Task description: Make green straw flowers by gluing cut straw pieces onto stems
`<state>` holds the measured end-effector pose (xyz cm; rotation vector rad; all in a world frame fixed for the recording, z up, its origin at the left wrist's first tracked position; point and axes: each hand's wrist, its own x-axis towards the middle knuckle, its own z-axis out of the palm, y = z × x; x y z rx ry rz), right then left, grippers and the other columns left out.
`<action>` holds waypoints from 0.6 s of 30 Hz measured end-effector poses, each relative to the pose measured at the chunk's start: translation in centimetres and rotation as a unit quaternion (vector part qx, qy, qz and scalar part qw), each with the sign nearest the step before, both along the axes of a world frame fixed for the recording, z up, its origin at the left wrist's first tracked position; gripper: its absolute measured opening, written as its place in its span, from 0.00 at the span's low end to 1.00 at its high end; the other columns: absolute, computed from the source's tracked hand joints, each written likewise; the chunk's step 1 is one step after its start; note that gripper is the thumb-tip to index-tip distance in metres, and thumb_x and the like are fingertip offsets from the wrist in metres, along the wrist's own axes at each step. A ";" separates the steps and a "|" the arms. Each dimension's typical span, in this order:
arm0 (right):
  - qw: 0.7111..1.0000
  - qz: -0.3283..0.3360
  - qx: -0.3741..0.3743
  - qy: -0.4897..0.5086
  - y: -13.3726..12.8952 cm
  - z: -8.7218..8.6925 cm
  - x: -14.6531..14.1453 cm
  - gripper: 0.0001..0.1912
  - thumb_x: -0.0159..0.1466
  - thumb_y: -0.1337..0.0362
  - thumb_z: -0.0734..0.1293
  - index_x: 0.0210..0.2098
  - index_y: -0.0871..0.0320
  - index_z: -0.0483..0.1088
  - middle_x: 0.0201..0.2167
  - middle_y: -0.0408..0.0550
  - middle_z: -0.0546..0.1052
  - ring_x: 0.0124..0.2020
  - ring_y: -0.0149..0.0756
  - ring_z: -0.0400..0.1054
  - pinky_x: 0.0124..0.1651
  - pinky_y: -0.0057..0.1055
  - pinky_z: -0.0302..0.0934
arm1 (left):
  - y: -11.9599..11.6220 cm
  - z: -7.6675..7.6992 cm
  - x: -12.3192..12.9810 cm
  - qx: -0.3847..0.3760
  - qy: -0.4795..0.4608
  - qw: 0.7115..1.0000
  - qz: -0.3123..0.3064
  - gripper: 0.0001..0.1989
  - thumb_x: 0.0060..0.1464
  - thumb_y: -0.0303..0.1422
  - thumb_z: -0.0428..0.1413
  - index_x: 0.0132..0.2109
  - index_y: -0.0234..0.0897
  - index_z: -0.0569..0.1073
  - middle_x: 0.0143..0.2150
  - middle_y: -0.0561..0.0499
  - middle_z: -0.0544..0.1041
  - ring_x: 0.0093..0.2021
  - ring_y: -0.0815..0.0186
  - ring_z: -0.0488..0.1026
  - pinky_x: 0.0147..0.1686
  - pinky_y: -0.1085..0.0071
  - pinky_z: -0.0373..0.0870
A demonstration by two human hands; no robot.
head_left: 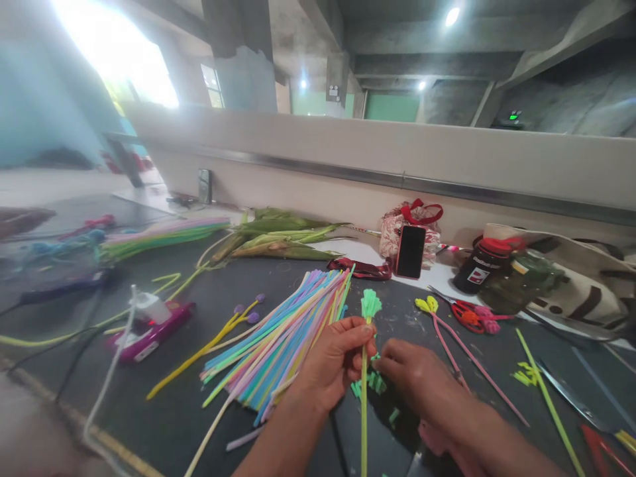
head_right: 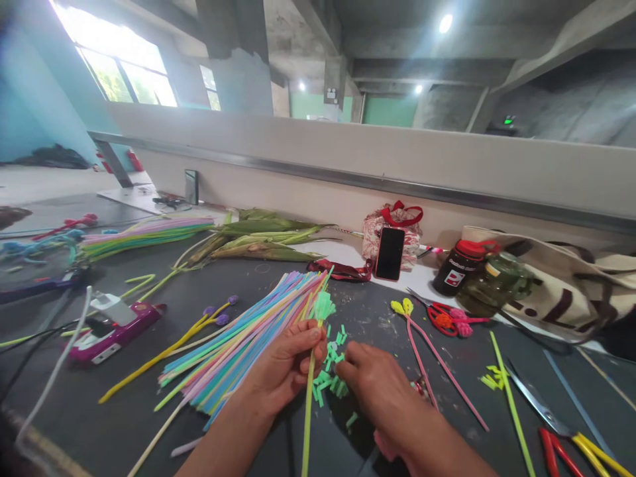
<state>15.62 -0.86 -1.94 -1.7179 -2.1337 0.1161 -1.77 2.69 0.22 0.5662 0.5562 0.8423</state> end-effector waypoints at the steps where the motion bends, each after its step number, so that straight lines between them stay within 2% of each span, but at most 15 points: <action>1: 1.000 0.018 -0.007 -0.003 0.6 -0.3 -0.3 0.06 0.56 0.63 0.62 0.23 0.53 0.68 0.24 0.42 0.74 0.29 0.33 0.68 0.30 0.23 0.58 | 0.0 0.0 0.0 -0.003 -0.001 1.000 0.001 0.09 0.40 0.30 0.59 0.26 0.33 0.65 0.17 0.56 0.69 0.11 0.82 0.56 0.09 0.85 0.44; 7: 0.991 0.123 -0.051 -0.013 1.9 -1.1 -1.2 0.08 0.59 0.67 0.59 0.27 0.53 0.68 0.26 0.41 0.73 0.28 0.31 0.66 0.31 0.24 0.57 | -0.1 0.4 -0.1 -0.027 -0.013 1.000 0.000 0.09 0.38 0.29 0.60 0.26 0.33 0.66 0.16 0.56 0.70 0.10 0.82 0.57 0.10 0.84 0.44; 11: 0.986 0.155 -0.065 -0.003 1.8 -0.3 -0.9 0.08 0.59 0.69 0.57 0.29 0.54 0.66 0.27 0.41 0.71 0.28 0.30 0.65 0.31 0.24 0.57 | -0.3 0.5 0.0 -0.031 -0.017 0.999 0.004 0.10 0.37 0.30 0.61 0.24 0.33 0.65 0.15 0.56 0.70 0.11 0.81 0.57 0.10 0.84 0.45; 14: 0.980 0.137 -0.090 0.111 1.3 1.2 -0.4 0.07 0.60 0.67 0.57 0.28 0.55 0.64 0.25 0.40 0.69 0.27 0.29 0.63 0.29 0.24 0.57 | -0.4 0.5 0.1 -0.026 -0.022 0.999 -0.008 0.10 0.38 0.30 0.60 0.24 0.33 0.65 0.15 0.56 0.70 0.10 0.82 0.54 0.09 0.84 0.42; 18: 0.941 0.081 -0.112 0.310 0.4 3.4 -0.1 0.08 0.59 0.62 0.59 0.36 0.52 0.67 0.26 0.40 0.70 0.26 0.30 0.64 0.28 0.24 0.58 | -0.5 0.3 0.3 -0.017 -0.033 0.999 -0.020 0.09 0.39 0.31 0.59 0.25 0.34 0.65 0.15 0.56 0.69 0.10 0.81 0.54 0.09 0.82 0.40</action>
